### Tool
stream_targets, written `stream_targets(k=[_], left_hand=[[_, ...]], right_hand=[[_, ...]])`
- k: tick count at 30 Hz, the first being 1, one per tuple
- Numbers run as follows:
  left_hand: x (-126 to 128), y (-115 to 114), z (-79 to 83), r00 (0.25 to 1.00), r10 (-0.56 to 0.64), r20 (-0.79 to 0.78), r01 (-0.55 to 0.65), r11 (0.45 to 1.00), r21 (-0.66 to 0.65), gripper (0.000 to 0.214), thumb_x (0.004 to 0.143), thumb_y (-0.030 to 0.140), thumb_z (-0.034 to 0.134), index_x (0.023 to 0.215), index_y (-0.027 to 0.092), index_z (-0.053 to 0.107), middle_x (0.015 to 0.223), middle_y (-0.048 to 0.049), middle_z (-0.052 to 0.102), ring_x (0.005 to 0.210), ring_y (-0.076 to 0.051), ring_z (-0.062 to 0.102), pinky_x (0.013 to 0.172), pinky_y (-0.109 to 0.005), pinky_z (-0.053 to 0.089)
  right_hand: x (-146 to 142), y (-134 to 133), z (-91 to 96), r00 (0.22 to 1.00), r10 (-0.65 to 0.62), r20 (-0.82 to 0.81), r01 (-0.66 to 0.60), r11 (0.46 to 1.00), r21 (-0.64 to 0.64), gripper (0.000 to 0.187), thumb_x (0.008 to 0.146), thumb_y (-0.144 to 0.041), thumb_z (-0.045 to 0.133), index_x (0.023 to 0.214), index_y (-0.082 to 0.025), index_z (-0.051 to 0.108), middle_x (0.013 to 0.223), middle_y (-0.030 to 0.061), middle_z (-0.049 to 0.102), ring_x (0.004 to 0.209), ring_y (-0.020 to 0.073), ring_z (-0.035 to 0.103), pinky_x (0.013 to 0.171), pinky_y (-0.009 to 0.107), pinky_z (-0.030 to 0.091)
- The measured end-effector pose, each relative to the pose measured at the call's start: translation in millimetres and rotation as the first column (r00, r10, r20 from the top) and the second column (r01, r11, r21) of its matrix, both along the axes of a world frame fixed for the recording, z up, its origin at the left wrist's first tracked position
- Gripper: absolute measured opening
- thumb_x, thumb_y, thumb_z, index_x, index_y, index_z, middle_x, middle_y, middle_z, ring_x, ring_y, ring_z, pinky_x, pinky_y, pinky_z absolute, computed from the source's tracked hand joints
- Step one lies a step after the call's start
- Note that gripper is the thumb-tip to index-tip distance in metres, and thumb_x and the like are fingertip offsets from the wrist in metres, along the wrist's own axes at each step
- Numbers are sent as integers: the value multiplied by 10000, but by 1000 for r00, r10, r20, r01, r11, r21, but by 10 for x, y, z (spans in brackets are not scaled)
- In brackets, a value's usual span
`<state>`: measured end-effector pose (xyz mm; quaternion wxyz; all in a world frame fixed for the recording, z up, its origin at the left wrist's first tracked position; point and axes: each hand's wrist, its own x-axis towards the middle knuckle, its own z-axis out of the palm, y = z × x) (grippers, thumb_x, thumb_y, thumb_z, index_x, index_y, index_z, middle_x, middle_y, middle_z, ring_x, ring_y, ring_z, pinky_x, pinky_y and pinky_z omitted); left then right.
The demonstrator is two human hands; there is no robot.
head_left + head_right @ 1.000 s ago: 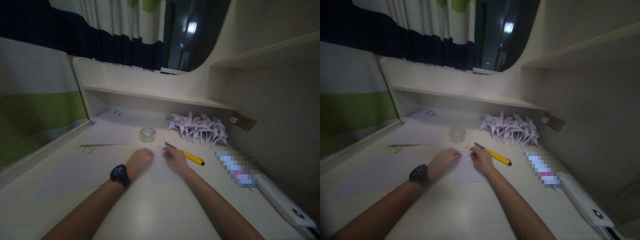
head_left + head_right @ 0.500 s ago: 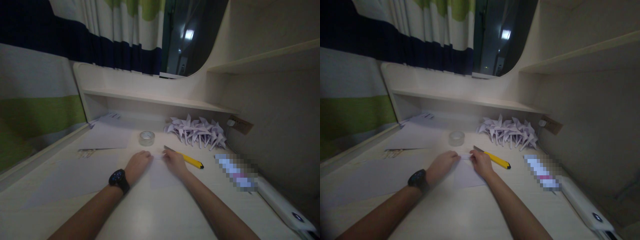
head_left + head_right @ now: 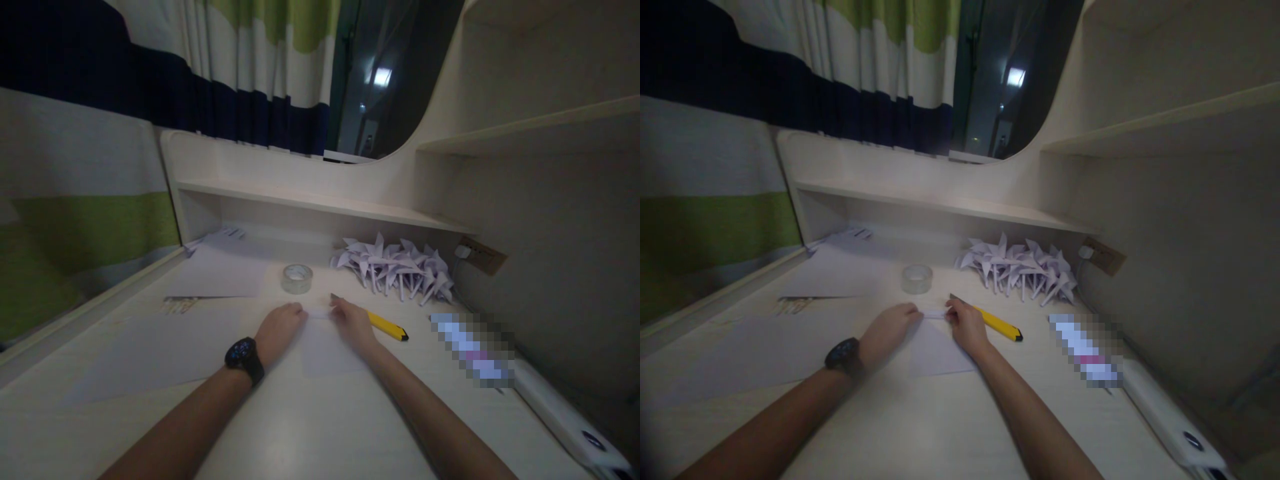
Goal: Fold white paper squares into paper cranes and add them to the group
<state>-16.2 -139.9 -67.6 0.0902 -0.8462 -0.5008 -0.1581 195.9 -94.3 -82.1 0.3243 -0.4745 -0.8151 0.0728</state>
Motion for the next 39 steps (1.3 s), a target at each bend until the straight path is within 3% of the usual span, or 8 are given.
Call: stream_targets(k=[6,14,22,29,34,39], left_hand=[[-22,45,-39,1000,-17,11,17,998,54,199,936,172,474,967,134,667,928,-100,632,943,-227,553,852,-355,433],[-61,75,-41,999,-40,-20,40,999,16,232,936,160,460,1073,152,647,963,-97,657,955,-218,578,855,-332,447],[-54,120,-85,996,-27,80,27,1000,5,290,980,194,369,987,145,655,992,-94,647,979,-202,575,883,-322,429],[-75,108,-90,1000,-14,0,14,1000,0,208,940,147,433,1026,142,622,988,-93,628,948,-207,568,854,-319,445],[-81,104,-101,999,-1,33,1,1000,8,218,957,161,409,1011,140,619,959,-85,620,940,-198,567,854,-314,450],[-77,75,-50,1000,-27,10,27,999,23,197,940,163,461,1055,150,620,978,-94,621,944,-213,550,850,-335,433]], right_hand=[[-4,44,52,1000,-16,-3,16,1000,-21,241,760,-103,620,965,-230,638,826,1,732,806,185,670,743,266,465],[24,161,68,999,-36,35,37,999,-10,256,783,-170,640,1027,-248,626,854,-14,741,800,179,686,713,254,459],[17,167,-17,997,40,73,-48,992,120,311,783,-103,608,1072,-217,624,894,26,730,863,185,652,806,279,458],[6,218,-22,994,106,12,-106,994,1,307,769,-84,611,1039,-228,635,885,5,739,832,168,675,797,277,473],[0,220,-19,994,112,-6,-112,994,-16,286,780,-81,594,1024,-222,640,882,12,736,844,175,672,797,285,475],[9,203,-10,983,135,-121,-142,989,-48,290,778,-68,570,1018,-214,642,835,10,736,784,165,683,755,277,493]])
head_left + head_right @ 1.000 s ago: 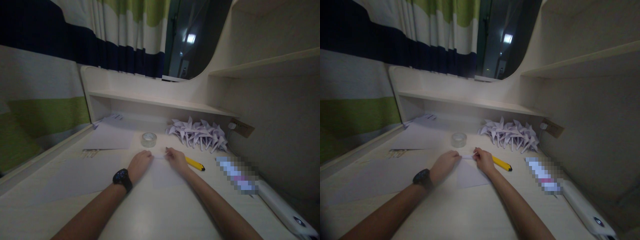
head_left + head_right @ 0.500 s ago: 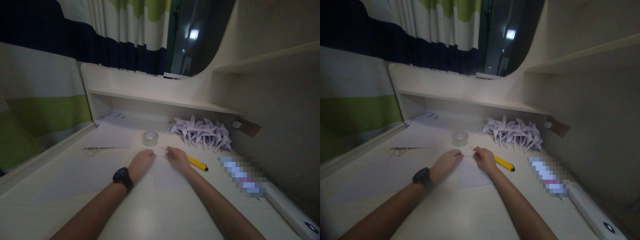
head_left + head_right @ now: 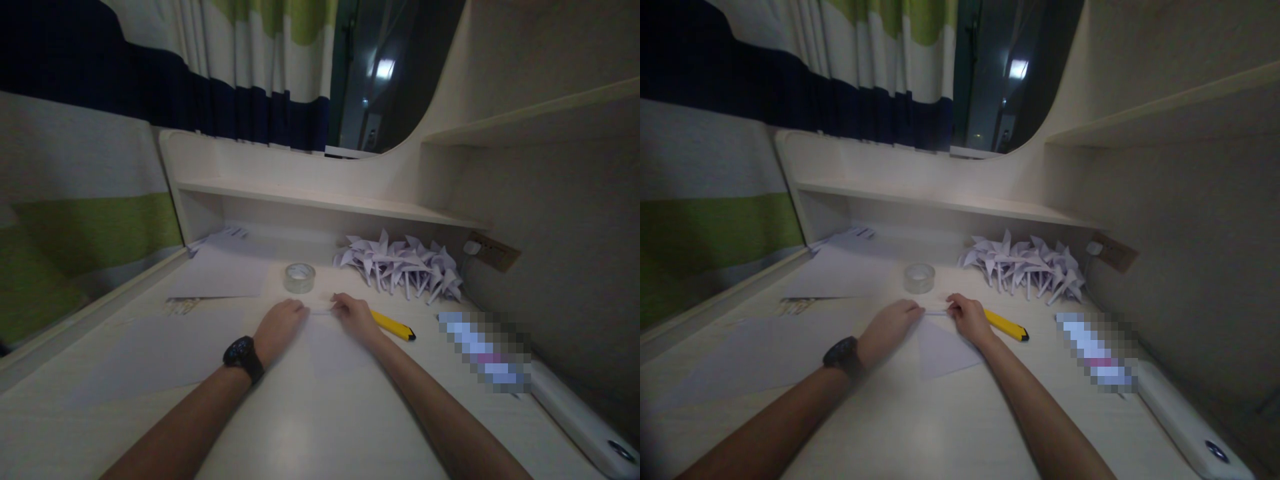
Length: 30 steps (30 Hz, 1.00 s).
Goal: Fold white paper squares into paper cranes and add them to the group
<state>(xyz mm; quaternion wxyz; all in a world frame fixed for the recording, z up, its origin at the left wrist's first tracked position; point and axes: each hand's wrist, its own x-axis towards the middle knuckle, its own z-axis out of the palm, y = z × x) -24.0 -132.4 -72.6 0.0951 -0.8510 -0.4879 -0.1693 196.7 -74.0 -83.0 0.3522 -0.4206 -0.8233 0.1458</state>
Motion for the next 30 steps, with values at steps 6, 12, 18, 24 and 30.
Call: stream_targets(k=[6,12,18,24,30], left_hand=[[41,-64,89,1000,21,12,-20,999,-36,196,933,221,489,1060,188,635,921,-80,595,899,-212,547,789,-328,422],[42,-74,102,998,59,-17,-59,998,13,214,943,203,448,1040,185,638,912,-68,586,813,-196,557,694,-296,420],[-15,-43,66,993,-1,116,5,999,-37,271,957,206,430,1134,196,634,907,-63,633,826,-182,603,713,-267,438],[-57,-33,71,975,-18,223,32,998,-57,312,967,255,428,1220,231,609,939,-46,654,837,-169,619,746,-258,453],[-55,-82,109,998,-30,60,28,999,31,415,946,183,452,1336,320,493,944,-22,648,767,-156,612,636,-234,426]], right_hand=[[-35,-28,50,995,-3,-98,-4,997,-75,274,750,-81,589,987,-204,649,816,13,740,770,163,694,741,284,514],[-99,-54,114,958,2,-286,-73,968,-239,219,709,-125,620,919,-183,647,747,14,729,706,171,694,693,289,528],[-114,-50,146,848,-31,-529,-169,930,-326,266,634,-251,722,870,-173,626,796,68,743,777,212,710,728,330,545],[-133,-113,191,806,-51,-589,-179,929,-325,333,590,-204,729,899,-177,608,845,79,748,829,222,711,758,342,543],[-166,-158,239,760,-100,-642,-203,902,-380,320,562,-227,760,844,-177,617,774,65,748,666,191,693,591,282,531]])
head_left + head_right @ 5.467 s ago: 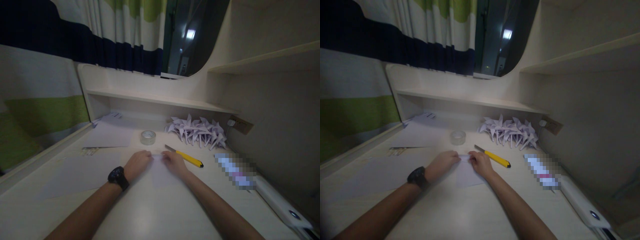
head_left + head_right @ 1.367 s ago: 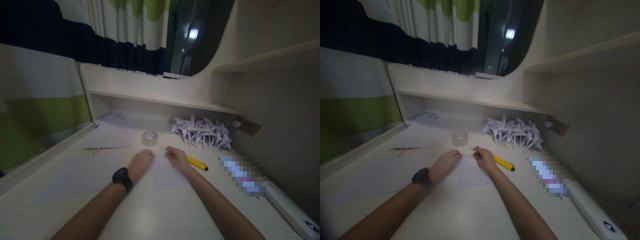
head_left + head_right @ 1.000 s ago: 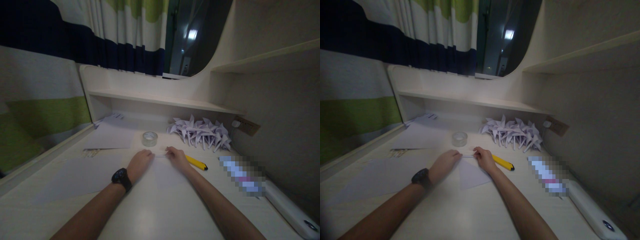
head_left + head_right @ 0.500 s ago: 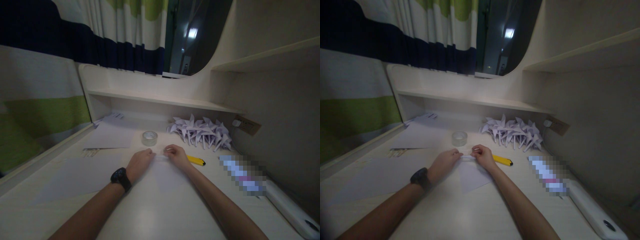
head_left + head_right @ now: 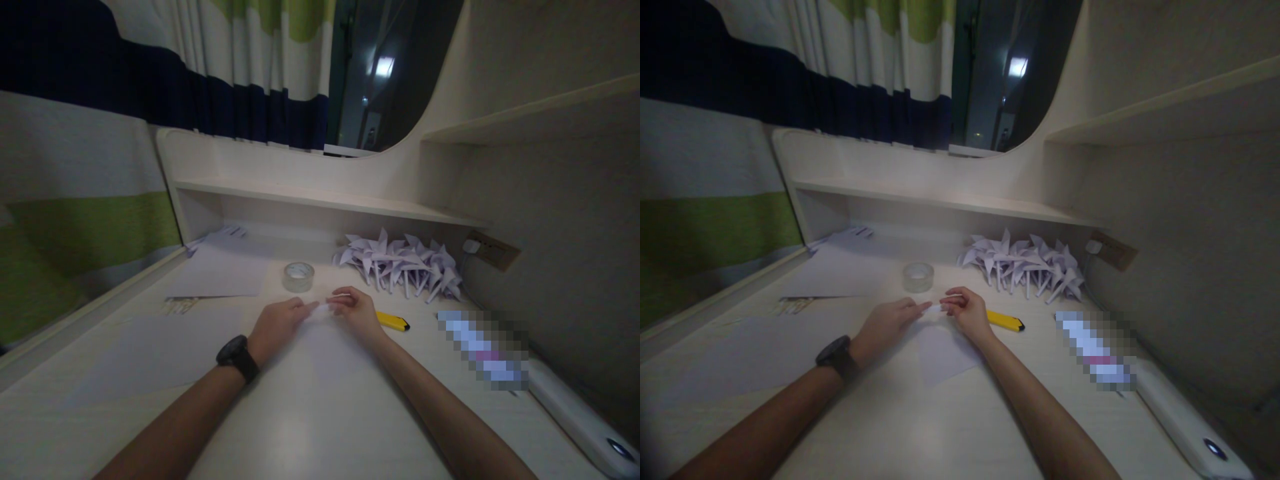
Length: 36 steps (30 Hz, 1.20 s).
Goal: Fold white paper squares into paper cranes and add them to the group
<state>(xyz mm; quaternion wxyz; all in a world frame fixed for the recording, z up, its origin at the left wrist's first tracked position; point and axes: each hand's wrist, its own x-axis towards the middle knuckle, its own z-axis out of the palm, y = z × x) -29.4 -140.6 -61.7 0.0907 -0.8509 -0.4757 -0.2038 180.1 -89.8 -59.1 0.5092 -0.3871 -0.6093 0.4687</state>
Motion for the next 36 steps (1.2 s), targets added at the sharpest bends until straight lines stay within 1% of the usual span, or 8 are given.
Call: stream_targets(k=[4,8,12,20,24,28,31,36], left_hand=[[17,-25,36,989,52,-140,-40,995,87,441,918,149,495,1339,281,482,899,-39,645,734,-177,605,598,-249,421],[40,-24,52,974,58,-217,-26,989,149,363,907,146,522,1266,200,539,843,-56,651,755,-208,613,622,-287,450],[37,-12,27,983,30,-180,-1,987,158,310,896,122,539,1201,161,577,899,-73,689,801,-212,632,686,-309,480],[-20,1,30,994,-80,-68,94,968,233,277,899,160,559,1165,204,620,1057,-73,705,856,-212,649,734,-335,495],[-35,48,-30,992,-127,-18,128,978,162,246,924,212,532,1144,214,643,991,-68,722,834,-191,666,711,-285,492],[-21,77,-84,988,-128,82,128,992,5,268,969,265,444,1096,207,674,910,-63,733,792,-178,678,689,-252,480],[-7,72,-79,974,-128,189,147,985,-90,315,987,297,401,1086,205,685,949,-66,735,838,-182,683,731,-255,478],[6,58,-63,980,-110,166,128,987,-99,307,976,323,430,1114,195,672,974,-70,734,853,-205,685,726,-275,477]], right_hand=[[-15,-9,0,999,5,-49,-8,998,-56,339,542,-259,781,830,-177,621,741,55,743,619,188,687,545,263,510],[-23,-29,-10,999,-33,-14,33,998,-60,329,572,-291,768,852,-180,636,714,51,738,587,183,675,513,248,477],[-18,-59,10,999,-45,15,45,999,-10,321,582,-286,772,856,-175,646,718,53,739,608,173,665,539,250,487],[16,-33,5,999,-45,4,45,997,-62,364,560,-358,804,819,-162,640,684,43,725,525,159,637,450,233,459],[0,-61,-18,999,-42,14,43,998,-40,321,592,-333,778,829,-168,636,717,53,736,553,173,661,464,241,476],[-40,-157,8,996,1,85,-9,996,90,244,613,-222,739,833,-180,642,775,55,747,751,209,715,672,297,549],[-54,-207,25,987,5,160,-31,987,160,207,638,-176,701,838,-188,649,777,47,747,765,206,720,729,318,557],[-42,-199,8,984,-28,175,-2,986,165,188,654,-184,685,838,-186,645,776,48,748,755,207,722,747,336,565]])
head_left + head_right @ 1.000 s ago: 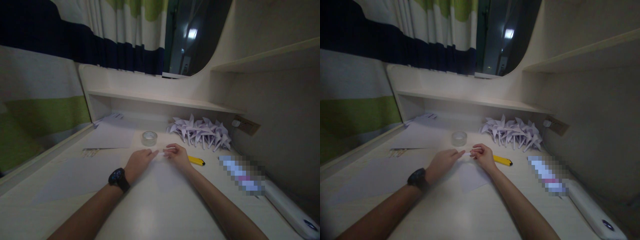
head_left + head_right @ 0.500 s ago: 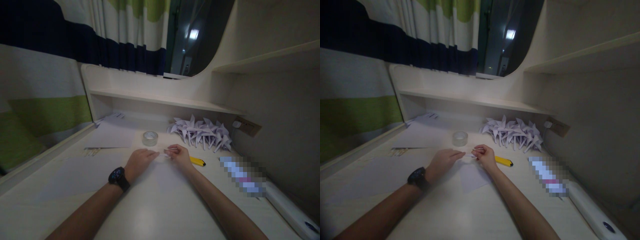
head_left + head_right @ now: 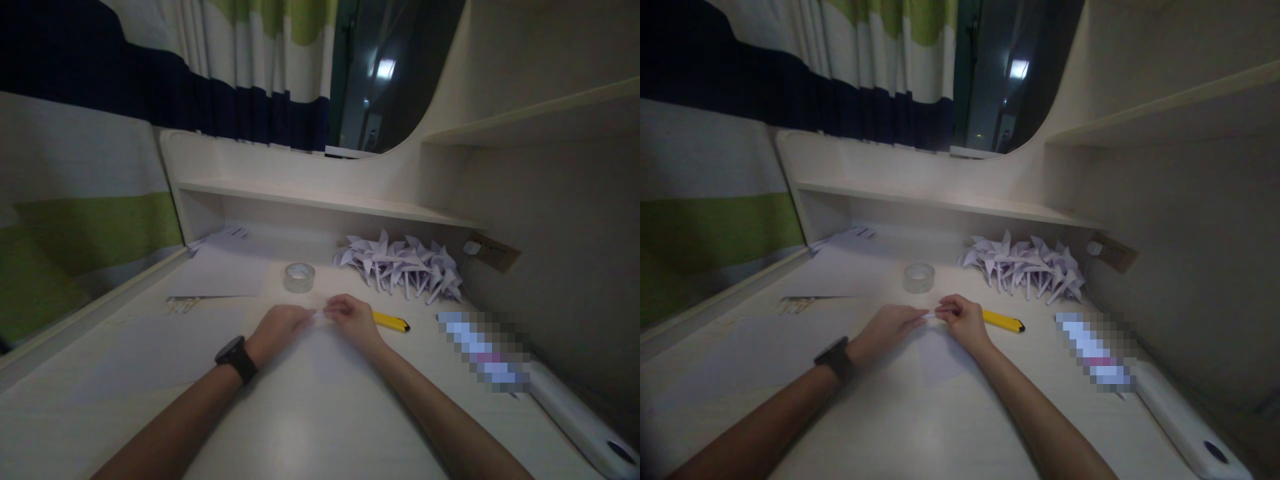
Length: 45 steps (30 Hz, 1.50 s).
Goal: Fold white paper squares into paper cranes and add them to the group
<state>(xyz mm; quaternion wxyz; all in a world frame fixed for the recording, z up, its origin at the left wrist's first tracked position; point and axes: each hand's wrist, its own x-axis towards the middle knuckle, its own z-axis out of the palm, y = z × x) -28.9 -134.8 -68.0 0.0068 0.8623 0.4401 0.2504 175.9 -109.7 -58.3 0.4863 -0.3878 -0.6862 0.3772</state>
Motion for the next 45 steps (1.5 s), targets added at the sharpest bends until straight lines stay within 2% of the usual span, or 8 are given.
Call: stream_targets(k=[7,15,24,27,30,34,39,45], left_hand=[[-19,24,-46,997,-13,-74,24,988,150,260,970,264,445,1094,191,661,955,-70,730,842,-197,677,755,-299,499],[52,-71,76,986,-21,-167,74,947,314,218,934,151,495,1122,116,600,1026,-119,678,942,-215,616,849,-370,499],[75,-152,177,951,33,-306,111,891,441,235,916,99,495,1137,99,576,1008,-122,640,921,-226,590,805,-373,494],[76,-140,151,958,6,-288,125,892,435,216,920,108,492,1112,94,591,1008,-127,645,924,-226,589,811,-370,485],[66,-93,81,982,22,-189,53,921,386,196,938,179,496,1080,148,627,985,-92,666,872,-205,610,770,-337,485],[45,-39,18,999,45,14,-47,980,192,213,945,271,500,1011,190,685,915,-61,686,800,-165,637,705,-263,478],[58,-41,68,978,63,198,-69,997,27,244,937,300,512,913,186,726,854,-48,702,805,-168,638,738,-269,468],[70,-60,114,973,84,213,-83,996,-11,230,918,279,538,856,183,738,834,-51,710,786,-174,637,720,-276,456]], right_hand=[[-15,-6,7,1000,-10,16,11,1000,-12,158,663,-196,682,818,-188,649,770,46,749,753,210,721,758,346,567],[-20,4,12,995,-87,-50,84,995,-49,144,657,-255,713,773,-189,657,731,38,733,740,211,712,724,326,557],[-17,77,-26,982,-145,-124,125,980,-152,241,556,-290,777,736,-182,658,675,46,725,655,214,689,626,306,531],[-5,89,-24,980,-139,-142,111,976,-187,258,532,-295,787,722,-175,659,648,43,719,615,203,674,599,296,514],[-2,81,-19,981,-141,-134,115,976,-185,252,532,-290,783,719,-170,663,637,44,717,613,203,673,602,297,510],[-11,52,-2,987,-127,-97,111,982,-151,212,562,-259,761,732,-174,667,659,44,724,652,207,688,630,299,520],[-17,28,21,989,-125,-79,112,983,-144,206,566,-254,755,737,-182,665,675,45,730,676,218,699,661,318,538],[-24,5,-2,992,-114,-49,108,989,-104,180,608,-249,731,762,-188,662,684,40,728,689,215,703,669,321,547]])
